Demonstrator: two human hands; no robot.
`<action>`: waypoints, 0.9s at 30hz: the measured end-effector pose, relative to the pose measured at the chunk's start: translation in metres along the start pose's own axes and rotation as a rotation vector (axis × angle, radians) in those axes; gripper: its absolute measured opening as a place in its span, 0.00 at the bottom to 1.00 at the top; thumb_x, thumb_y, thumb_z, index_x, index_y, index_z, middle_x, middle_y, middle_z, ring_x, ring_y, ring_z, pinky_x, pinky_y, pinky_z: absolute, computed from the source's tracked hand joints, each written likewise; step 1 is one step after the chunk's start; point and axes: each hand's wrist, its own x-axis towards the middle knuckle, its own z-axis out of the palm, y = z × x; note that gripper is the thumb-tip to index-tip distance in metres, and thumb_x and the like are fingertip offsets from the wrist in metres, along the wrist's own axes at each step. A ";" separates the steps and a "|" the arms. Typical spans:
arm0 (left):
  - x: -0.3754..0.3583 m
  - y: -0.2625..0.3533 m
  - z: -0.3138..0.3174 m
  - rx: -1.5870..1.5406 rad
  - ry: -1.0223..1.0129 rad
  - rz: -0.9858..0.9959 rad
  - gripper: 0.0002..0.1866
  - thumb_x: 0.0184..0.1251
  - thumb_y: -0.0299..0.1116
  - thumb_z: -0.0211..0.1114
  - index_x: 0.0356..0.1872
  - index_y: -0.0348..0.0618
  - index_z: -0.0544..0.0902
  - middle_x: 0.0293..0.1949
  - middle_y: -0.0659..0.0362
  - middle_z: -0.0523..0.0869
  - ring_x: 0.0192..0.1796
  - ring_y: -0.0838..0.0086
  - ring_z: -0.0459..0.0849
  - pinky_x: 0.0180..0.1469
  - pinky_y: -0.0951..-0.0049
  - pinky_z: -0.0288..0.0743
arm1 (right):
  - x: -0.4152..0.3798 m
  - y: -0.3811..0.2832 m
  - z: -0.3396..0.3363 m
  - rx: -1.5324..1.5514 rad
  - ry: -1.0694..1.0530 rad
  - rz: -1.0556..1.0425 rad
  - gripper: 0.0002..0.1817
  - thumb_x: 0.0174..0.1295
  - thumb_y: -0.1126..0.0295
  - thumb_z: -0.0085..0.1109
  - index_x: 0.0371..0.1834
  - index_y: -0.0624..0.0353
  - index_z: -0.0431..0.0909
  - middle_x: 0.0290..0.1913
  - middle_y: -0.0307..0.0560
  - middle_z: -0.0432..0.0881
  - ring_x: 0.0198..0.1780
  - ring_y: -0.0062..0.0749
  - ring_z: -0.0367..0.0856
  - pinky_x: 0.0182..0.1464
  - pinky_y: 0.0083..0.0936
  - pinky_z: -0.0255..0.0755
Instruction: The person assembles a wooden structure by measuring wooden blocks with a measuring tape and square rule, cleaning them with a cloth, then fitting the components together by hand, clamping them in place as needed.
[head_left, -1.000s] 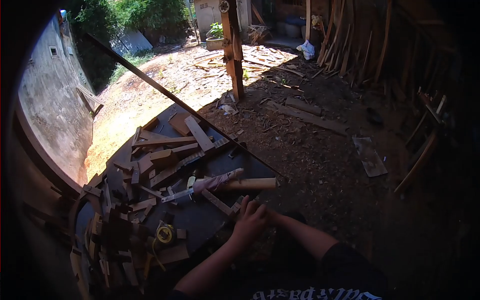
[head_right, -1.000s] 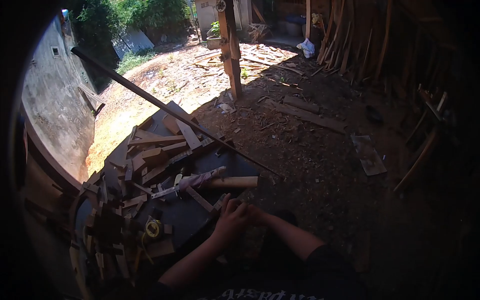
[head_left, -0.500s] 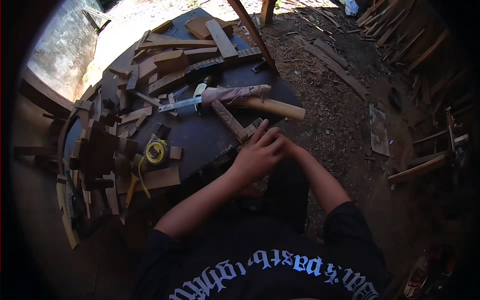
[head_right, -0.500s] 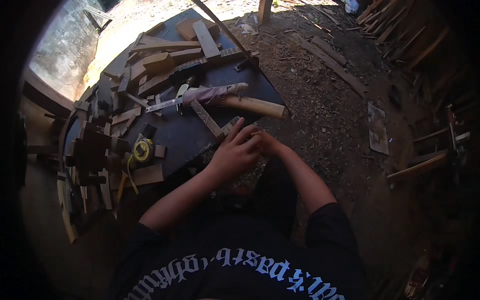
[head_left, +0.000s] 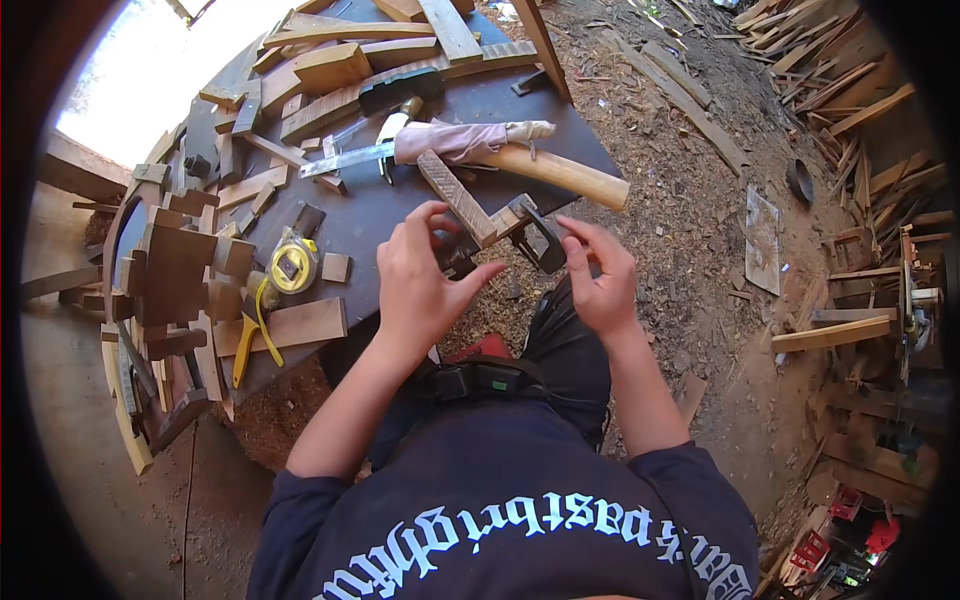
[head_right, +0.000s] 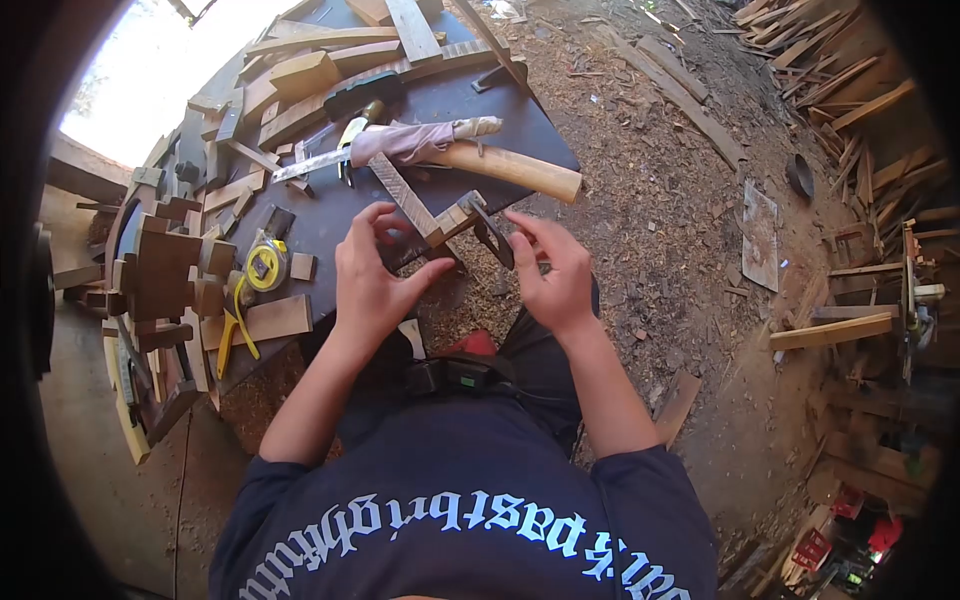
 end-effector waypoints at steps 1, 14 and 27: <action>0.002 -0.002 0.006 -0.030 0.018 -0.006 0.42 0.51 0.43 0.90 0.64 0.41 0.74 0.47 0.57 0.91 0.46 0.61 0.87 0.55 0.58 0.75 | 0.007 0.001 0.004 -0.036 0.008 -0.141 0.15 0.76 0.68 0.64 0.61 0.61 0.88 0.45 0.52 0.90 0.44 0.38 0.90 0.46 0.31 0.84; 0.004 -0.010 0.019 -0.134 0.036 -0.003 0.36 0.58 0.33 0.85 0.63 0.41 0.73 0.41 0.58 0.92 0.42 0.64 0.88 0.50 0.60 0.73 | 0.028 0.001 0.051 -0.187 0.123 -0.313 0.15 0.73 0.72 0.65 0.60 0.64 0.87 0.52 0.58 0.88 0.52 0.50 0.88 0.56 0.38 0.81; 0.007 -0.017 0.021 -0.245 0.019 -0.061 0.34 0.57 0.30 0.86 0.62 0.42 0.74 0.38 0.56 0.93 0.40 0.66 0.90 0.41 0.65 0.84 | 0.028 -0.011 0.049 -0.131 0.094 -0.211 0.13 0.71 0.76 0.67 0.56 0.61 0.90 0.47 0.54 0.89 0.49 0.48 0.91 0.53 0.38 0.83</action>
